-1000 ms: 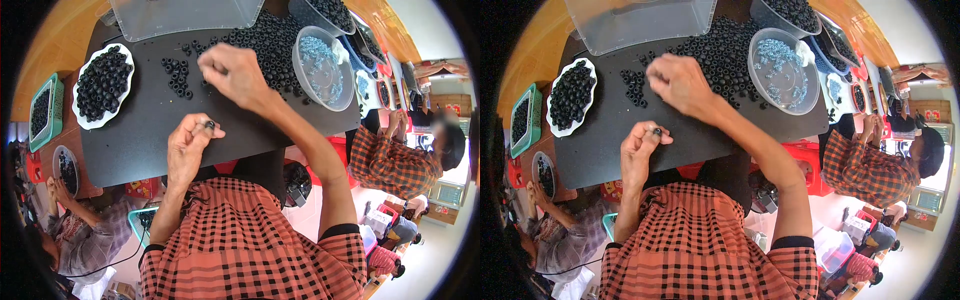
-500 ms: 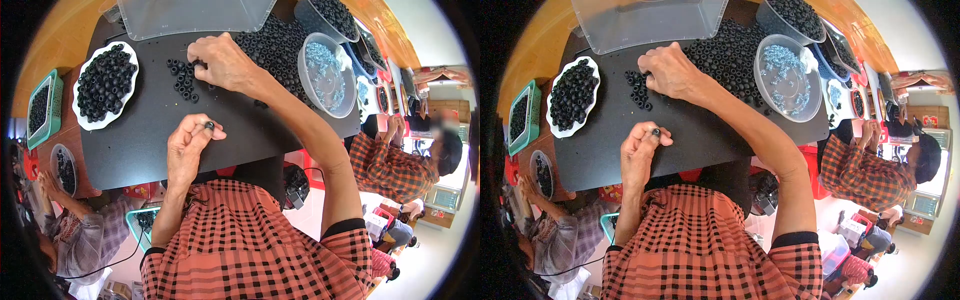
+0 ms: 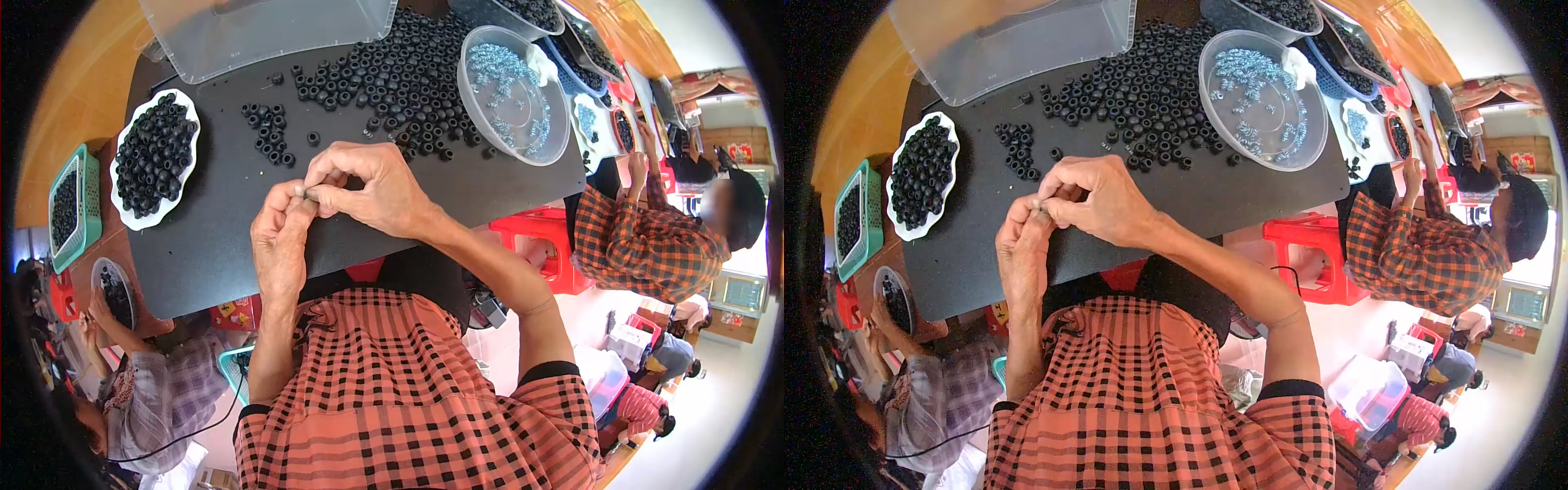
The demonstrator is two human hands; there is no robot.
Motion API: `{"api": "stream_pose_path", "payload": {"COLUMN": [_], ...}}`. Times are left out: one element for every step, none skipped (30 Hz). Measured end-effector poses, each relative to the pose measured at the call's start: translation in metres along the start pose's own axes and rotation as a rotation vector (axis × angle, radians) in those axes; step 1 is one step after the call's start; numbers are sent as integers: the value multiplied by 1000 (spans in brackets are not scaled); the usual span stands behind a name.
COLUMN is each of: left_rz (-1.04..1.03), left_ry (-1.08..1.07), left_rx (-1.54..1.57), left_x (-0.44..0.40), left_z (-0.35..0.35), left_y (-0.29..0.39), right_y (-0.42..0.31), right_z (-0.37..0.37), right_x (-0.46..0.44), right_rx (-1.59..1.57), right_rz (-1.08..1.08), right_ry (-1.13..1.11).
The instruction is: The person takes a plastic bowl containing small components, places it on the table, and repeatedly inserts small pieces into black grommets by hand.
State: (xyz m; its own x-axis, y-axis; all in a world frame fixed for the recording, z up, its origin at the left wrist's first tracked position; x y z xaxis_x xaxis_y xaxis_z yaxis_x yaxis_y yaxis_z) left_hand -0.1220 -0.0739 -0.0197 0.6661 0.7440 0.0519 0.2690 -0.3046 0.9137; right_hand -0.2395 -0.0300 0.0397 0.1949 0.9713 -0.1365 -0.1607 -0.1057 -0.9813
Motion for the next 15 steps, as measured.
{"api": "stream_pose_path", "payload": {"left_rz": [1,5,9,9,12,17,22,30,37,40,26,11,13,16,18], "left_ry": [-2,17,36,37,31,27,32,38,43,47,35,25,28,18,8], "left_rx": [-3,-29,-55,-58,-105,-151,-155,-144,-132,-133,-128,-122,-122,-100,-76], "left_x": [0,0,1,1,1,2,2,2,1,1,0,0,0,-1,-1], "left_z": [-1,0,0,0,-2,-4,-5,-7,-8,-7,-8,-9,-8,-8,-9], "left_y": [0,-1,-1,1,3,6,8,10,10,9,10,10,9,8,7], "right_y": [-1,-1,0,0,1,3,6,9,12,12,10,8,7,8,9], "right_z": [1,2,2,3,3,4,5,5,6,7,10,14,16,15,13], "right_x": [3,4,5,6,7,8,8,9,9,10,10,10,10,11,11], "right_rx": [0,-1,-5,-20,-34,-40,-87,-135,-146,-150,-120,-90,16,15,-54], "right_rz": [11,22,23,28,32,29,13,-4,-36,-39,-11,18,12,11,3], "right_ry": [25,50,51,46,41,39,34,28,17,16,38,60,47,45,42]}}
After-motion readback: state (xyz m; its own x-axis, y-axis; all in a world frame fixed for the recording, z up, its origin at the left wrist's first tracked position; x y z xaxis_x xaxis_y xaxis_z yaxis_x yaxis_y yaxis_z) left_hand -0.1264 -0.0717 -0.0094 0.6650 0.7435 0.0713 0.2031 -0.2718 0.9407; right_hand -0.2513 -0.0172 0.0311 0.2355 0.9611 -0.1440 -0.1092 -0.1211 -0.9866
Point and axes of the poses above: each hand's wrist, its own x-axis away from the middle knuckle, its own z-axis out of the back of the hand, y = z × x, the point moved 8 cm from there along -x, towards the middle knuckle, and after that the axes turned 1 degree about -z, right-handed, at the moved point
